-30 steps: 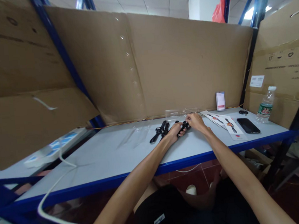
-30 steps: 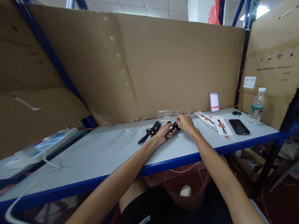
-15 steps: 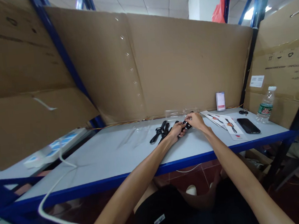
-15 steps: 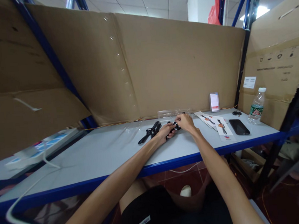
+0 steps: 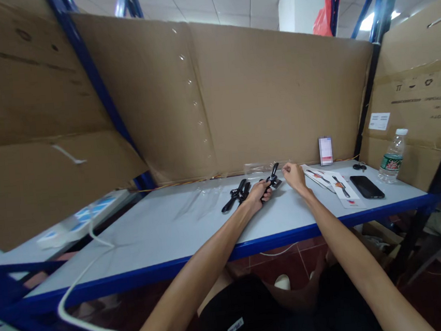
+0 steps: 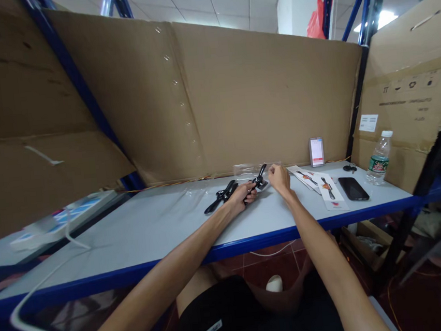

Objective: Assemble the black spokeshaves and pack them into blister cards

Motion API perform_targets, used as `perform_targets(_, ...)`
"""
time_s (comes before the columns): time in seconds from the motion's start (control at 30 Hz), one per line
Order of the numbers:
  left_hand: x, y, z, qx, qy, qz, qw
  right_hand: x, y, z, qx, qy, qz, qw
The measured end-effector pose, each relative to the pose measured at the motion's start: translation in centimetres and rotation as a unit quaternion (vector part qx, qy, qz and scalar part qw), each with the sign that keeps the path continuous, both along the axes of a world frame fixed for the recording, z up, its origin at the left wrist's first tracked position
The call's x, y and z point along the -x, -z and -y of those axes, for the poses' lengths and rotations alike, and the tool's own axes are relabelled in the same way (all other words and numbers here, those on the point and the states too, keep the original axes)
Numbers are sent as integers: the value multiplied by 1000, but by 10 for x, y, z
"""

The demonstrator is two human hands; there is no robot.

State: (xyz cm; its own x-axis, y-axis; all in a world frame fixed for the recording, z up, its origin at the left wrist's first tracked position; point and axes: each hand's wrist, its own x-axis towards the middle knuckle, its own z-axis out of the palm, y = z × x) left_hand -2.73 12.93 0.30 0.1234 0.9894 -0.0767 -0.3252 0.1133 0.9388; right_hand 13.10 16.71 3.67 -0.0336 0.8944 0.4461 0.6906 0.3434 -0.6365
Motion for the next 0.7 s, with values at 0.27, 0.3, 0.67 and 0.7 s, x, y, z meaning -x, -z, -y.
perform_targets(0.27,-2,-2,2,-3,-16,3,1000,-5,9,-5,295,-185,-129,929)
perform_targets(0.3,-2,-2,3,-5,-17,0,1000,-5,10,-5,319,-205,-157,912)
perform_targets(0.67,-7,-1,6,-26,-8,-49,998,-5,9,-2,313,-225,-205,900)
perform_targets(0.7,-8,-1,6,-27,-7,-54,998,-5,9,-2,310,-227,-203,901)
